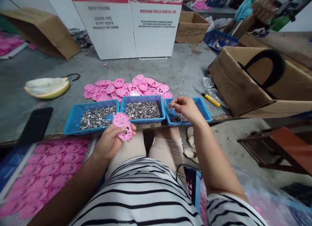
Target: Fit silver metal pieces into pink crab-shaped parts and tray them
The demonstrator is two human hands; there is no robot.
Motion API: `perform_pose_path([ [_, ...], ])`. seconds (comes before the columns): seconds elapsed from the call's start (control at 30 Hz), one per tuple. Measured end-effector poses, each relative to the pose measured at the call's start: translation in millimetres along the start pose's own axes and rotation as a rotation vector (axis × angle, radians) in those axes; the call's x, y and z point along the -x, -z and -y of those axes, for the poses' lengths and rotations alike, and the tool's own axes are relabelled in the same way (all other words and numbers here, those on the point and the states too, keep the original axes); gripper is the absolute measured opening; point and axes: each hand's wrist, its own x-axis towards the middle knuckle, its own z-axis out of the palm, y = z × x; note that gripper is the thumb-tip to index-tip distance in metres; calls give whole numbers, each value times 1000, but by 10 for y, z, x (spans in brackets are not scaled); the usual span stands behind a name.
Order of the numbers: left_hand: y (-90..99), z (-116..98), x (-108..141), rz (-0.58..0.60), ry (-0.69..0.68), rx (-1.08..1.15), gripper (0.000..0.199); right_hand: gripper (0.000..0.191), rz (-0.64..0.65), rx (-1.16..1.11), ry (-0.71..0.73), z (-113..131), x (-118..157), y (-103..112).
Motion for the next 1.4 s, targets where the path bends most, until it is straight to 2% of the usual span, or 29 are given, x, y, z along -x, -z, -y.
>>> perform_pose_path([
  [0.07,-55,19,-2,-14,-29,-47,37,32,112,-155,61,138,95,-122],
  [0.2,-186,35,-14,-77,-83,-121,35,31,293,-235,145,341,240,-358],
  [0.37,-273,39,-33,-94,-107,-100,35,24,390,-235,221,375,318,-543],
  [0.53,-284,78,-57,-116,-114,-62,41,12,315,-2,467,361,413,-659],
  [0.63,-276,112,-69,-133,-128,-59,41,15,239,184,613,367,481,-708],
  [0.87,-262,163,-67,-201,-152,-34,37,24,135,448,771,349,609,-797],
  [1.07,-277,152,-56,-209,-143,-45,35,23,139,270,750,330,633,-812],
  [1.27,-295,134,-45,-205,-145,-61,36,16,145,-40,575,295,628,-825],
  [1.4,-308,117,-38,-199,-168,-73,36,10,97,-163,490,288,647,-846],
])
